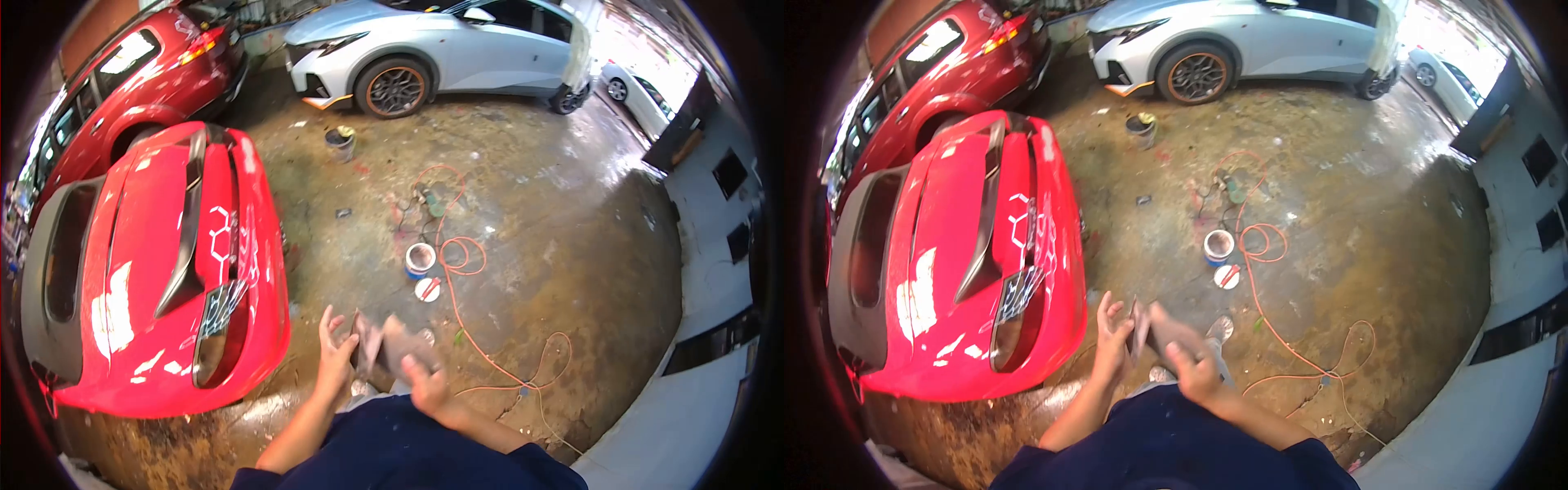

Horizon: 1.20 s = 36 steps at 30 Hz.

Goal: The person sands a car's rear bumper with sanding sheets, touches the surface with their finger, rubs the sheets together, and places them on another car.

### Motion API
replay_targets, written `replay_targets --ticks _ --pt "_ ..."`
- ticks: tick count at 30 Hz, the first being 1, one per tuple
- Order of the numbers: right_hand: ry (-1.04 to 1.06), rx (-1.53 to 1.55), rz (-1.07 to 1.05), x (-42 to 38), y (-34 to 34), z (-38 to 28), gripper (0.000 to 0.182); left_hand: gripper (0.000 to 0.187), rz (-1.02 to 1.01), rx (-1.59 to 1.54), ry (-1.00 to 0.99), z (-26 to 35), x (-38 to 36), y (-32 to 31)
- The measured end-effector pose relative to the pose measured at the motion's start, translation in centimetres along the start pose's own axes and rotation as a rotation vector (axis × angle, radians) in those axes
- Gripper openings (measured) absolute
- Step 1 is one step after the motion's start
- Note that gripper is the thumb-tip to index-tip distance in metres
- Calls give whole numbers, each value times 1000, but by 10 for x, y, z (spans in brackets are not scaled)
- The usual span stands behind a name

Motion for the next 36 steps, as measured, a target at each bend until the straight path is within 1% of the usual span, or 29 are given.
replay_targets --ticks 1,2,4,6,7,9,10,11,14,15,18,19,20,22,23,25,26,27,28,29,32,33,34,36 --pt "46 -75 -17 -1 -11 -12 40 58 -111 -34 -32 -13 -2 -10" --pt "84 -150 -35 -3 -18 -19 41 52 -234 -67 -51 -29 -3 -15" --pt "160 -210 -66 7 -12 -10 39 53 -299 -71 -69 -15 -9 -35" --pt "210 -307 -92 21 -3 -14 38 62 -579 59 -146 -3 -15 -50" --pt "114 -251 -91 25 0 -15 39 68 -713 126 -184 1 -17 -54" --pt "451 -510 -205 7 -18 -43 40 73 -939 437 -30 -14 -13 -52" --pt "618 -637 -263 -5 -31 -56 41 73 -949 501 -11 -16 -12 -53" --pt "698 -677 -355 -19 -46 -69 44 74 -960 564 7 -17 -10 -54" --pt "700 -743 -203 2 -26 -45 44 70 -708 460 -116 5 -20 -69" --pt "572 -751 -74 25 -6 -35 48 69 -625 420 -159 10 -18 -70" --pt "614 -775 -66 14 -9 -34 49 82 -640 367 -104 4 -16 -70" --pt "681 -823 -201 -3 -31 -46 47 72 -634 379 -130 5 -15 -69" --pt "642 -756 -252 -9 -41 -62 49 63 -628 393 -151 6 -16 -68" --pt "634 -814 -53 8 -23 -39 55 46 -621 422 -199 9 -18 -66" --pt "572 -825 7 19 -11 -29 54 49 -554 358 -113 -8 -19 -57" --pt "446 -841 127 38 8 -23 52 50 -518 283 -89 -17 -21 -50" --pt "479 -802 51 30 -2 -26 53 50 -499 247 -78 -19 -19 -49" --pt "507 -763 -26 13 -22 -38 53 68 -529 276 -169 20 -17 -69" --pt "532 -721 -102 0 -37 -43 53 71 -594 375 -139 3 -13 -58" --pt "535 -704 -52 2 -33 -32 47 73 -664 475 -114 -13 -10 -48" --pt "374 -827 219 42 6 0 38 77 -675 381 -145 -3 -27 -62" --pt "192 -677 245 59 28 11 35 78 -681 347 -142 3 -33 -65" --pt "8 -523 266 72 49 20 33 80 -776 425 -107 -7 -41 -58" --pt "-183 -342 332 72 71 9 31 74 -722 379 -27 -9 -40 -48"
Point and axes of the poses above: each hand's wrist, its own x-axis towards the middle knuckle, its own y-axis out of the back of the hand, z = x × y, the point moved 8 cm from there along x, towards the middle knuckle, and after that the axes turned 8 degrees about -y, right-handed, at the moved point
